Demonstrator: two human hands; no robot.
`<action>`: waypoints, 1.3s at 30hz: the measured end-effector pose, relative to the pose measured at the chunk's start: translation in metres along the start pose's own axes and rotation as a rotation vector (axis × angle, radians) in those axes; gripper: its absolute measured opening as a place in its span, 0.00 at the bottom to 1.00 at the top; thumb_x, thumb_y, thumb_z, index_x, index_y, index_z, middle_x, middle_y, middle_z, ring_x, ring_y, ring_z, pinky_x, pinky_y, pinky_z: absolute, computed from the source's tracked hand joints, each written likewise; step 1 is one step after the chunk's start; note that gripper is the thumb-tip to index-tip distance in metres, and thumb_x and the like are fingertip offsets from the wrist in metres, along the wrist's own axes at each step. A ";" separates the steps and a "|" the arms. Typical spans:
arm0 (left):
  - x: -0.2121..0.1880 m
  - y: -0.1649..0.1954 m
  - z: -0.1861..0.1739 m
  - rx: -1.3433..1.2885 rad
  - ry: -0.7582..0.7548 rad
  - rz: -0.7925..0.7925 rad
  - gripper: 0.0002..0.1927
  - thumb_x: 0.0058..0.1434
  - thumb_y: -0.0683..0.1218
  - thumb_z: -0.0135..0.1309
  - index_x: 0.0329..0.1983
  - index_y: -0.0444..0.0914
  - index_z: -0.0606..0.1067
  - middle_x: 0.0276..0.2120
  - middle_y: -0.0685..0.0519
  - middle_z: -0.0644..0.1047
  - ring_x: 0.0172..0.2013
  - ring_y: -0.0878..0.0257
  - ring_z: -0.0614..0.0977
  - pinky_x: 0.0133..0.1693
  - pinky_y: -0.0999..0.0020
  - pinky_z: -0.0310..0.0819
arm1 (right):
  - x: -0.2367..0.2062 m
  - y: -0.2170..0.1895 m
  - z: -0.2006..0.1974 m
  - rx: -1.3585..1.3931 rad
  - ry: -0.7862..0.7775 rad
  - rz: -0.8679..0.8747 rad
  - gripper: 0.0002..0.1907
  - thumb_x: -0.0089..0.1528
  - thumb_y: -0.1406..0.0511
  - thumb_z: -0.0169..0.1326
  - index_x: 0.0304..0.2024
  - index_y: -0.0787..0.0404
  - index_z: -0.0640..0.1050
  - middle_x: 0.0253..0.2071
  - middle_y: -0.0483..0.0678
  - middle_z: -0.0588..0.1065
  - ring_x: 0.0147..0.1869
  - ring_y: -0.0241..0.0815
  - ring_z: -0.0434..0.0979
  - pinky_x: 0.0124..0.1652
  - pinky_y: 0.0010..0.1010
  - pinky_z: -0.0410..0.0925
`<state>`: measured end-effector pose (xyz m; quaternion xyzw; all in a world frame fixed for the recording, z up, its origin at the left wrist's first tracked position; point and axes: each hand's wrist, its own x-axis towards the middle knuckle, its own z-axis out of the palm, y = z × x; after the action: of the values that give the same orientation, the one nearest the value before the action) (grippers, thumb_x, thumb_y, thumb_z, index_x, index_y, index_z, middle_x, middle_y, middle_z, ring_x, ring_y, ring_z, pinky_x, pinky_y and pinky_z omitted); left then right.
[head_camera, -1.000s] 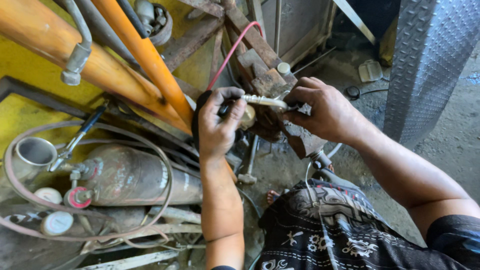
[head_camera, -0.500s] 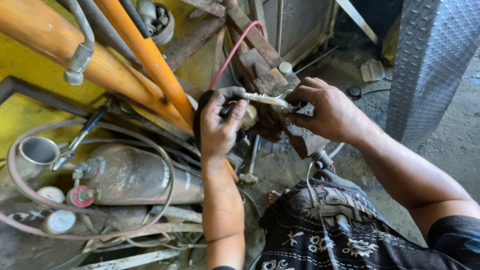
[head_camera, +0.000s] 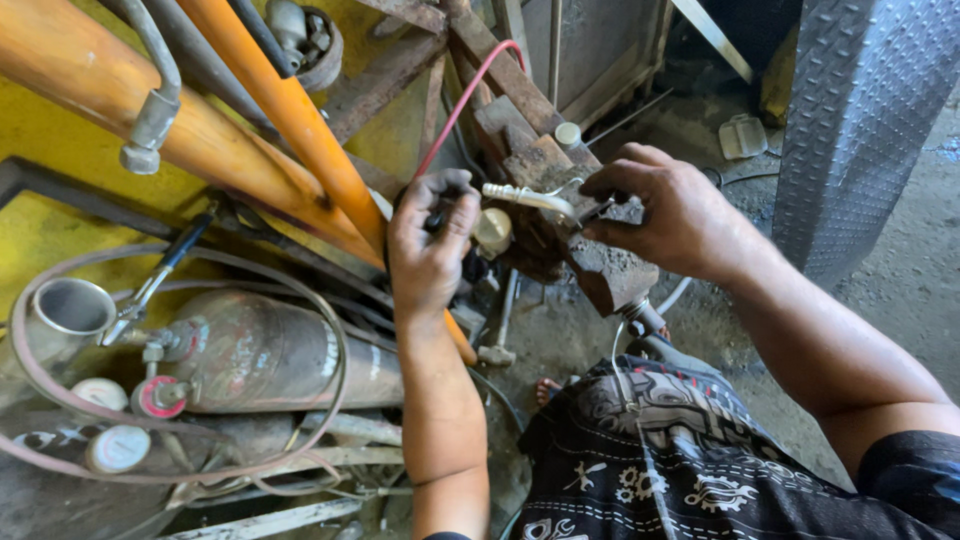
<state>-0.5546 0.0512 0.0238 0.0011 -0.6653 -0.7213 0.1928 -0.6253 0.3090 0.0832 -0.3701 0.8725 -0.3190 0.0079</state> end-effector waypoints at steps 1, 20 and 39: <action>-0.001 -0.001 -0.001 0.033 0.027 -0.011 0.10 0.68 0.43 0.59 0.51 0.37 0.77 0.34 0.61 0.76 0.29 0.76 0.71 0.30 0.81 0.64 | -0.002 0.002 -0.002 -0.001 0.012 -0.004 0.22 0.54 0.61 0.69 0.48 0.61 0.81 0.43 0.52 0.76 0.45 0.50 0.80 0.43 0.38 0.73; -0.075 -0.005 -0.024 0.192 -0.016 0.117 0.06 0.69 0.39 0.57 0.48 0.34 0.77 0.39 0.58 0.78 0.40 0.70 0.76 0.45 0.76 0.72 | -0.069 -0.017 0.019 0.059 0.184 0.324 0.18 0.58 0.60 0.66 0.48 0.61 0.81 0.41 0.49 0.75 0.43 0.43 0.80 0.40 0.35 0.72; -0.397 -0.033 -0.008 0.184 -0.006 -0.283 0.07 0.66 0.43 0.59 0.45 0.35 0.79 0.35 0.58 0.79 0.37 0.70 0.77 0.43 0.74 0.74 | -0.339 -0.077 0.074 0.302 0.124 0.445 0.13 0.60 0.62 0.61 0.45 0.61 0.82 0.36 0.47 0.78 0.40 0.37 0.77 0.41 0.32 0.71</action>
<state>-0.1943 0.1554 -0.1098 0.1102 -0.7223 -0.6772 0.0866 -0.3112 0.4489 -0.0081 -0.1438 0.8738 -0.4578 0.0796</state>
